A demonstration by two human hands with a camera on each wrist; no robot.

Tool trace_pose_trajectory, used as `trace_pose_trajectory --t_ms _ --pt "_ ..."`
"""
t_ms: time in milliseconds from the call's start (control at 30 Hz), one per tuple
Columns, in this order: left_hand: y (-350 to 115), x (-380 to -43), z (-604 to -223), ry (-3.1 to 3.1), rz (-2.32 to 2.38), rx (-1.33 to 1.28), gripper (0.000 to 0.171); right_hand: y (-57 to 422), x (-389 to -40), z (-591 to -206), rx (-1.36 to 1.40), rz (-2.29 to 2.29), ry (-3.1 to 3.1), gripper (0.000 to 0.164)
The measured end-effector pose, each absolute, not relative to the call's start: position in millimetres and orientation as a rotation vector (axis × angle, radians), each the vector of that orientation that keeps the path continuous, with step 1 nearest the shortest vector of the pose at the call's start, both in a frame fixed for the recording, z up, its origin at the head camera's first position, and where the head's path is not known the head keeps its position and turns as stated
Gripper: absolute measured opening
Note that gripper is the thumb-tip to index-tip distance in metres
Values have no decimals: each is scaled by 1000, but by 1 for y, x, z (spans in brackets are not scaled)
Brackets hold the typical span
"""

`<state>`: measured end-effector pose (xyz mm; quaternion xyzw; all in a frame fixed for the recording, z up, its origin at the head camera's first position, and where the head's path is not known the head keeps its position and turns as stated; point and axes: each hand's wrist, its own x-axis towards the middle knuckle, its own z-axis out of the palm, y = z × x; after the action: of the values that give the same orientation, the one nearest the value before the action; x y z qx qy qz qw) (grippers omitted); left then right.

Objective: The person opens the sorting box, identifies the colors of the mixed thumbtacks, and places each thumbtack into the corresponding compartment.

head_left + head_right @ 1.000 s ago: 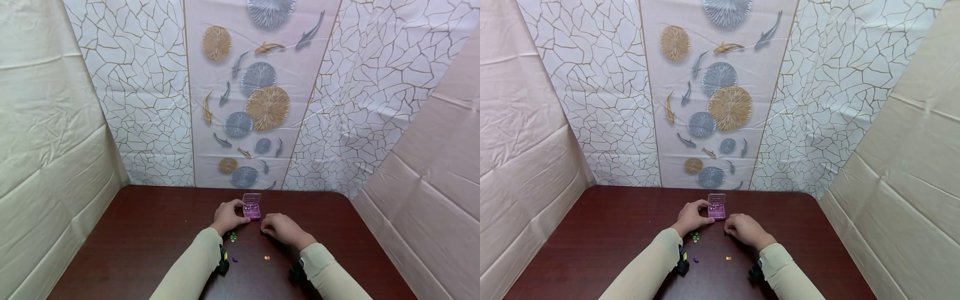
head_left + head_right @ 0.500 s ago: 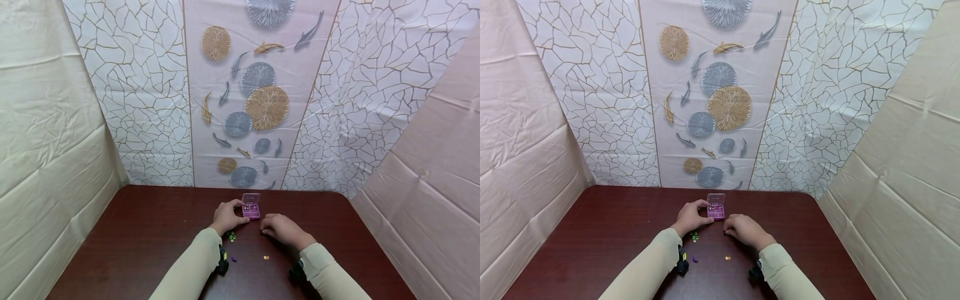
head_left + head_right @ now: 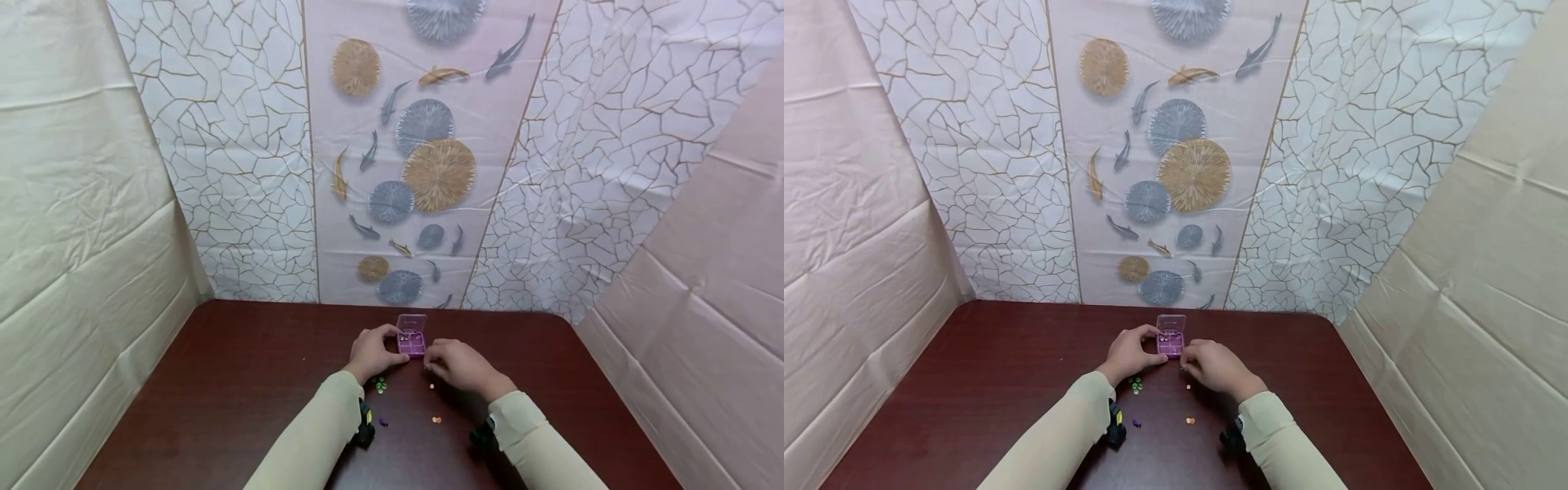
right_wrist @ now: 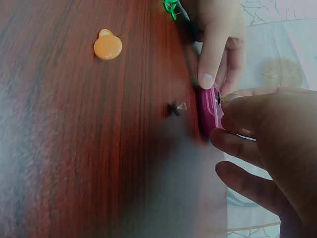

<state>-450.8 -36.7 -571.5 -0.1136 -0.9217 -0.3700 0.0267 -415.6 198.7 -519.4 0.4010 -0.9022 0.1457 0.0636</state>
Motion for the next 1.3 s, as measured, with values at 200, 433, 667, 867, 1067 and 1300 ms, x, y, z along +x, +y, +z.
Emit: trace_pose_trajectory --t_ms 200,433,667,867,1067,1300 --pt "-38 -452 -569 -2831 -1157 -369 59 188 -425 -515 1130 413 -2721 5" --pt "-38 -451 -570 -2845 -1172 -354 60 174 -436 -513 1003 386 -2751 7" --pt "-39 -453 -574 -2837 -1167 -374 59 158 -449 -516 913 359 -2754 9" --pt "-39 -452 -573 -2819 -1161 -398 58 147 -461 -520 837 352 -2817 10" --pt "-39 -455 -579 -2797 -1138 -404 59 139 -465 -521 762 317 -2856 12" --pt "-40 -454 -578 -2774 -1139 -380 56 132 -471 -526 707 295 -2858 14"
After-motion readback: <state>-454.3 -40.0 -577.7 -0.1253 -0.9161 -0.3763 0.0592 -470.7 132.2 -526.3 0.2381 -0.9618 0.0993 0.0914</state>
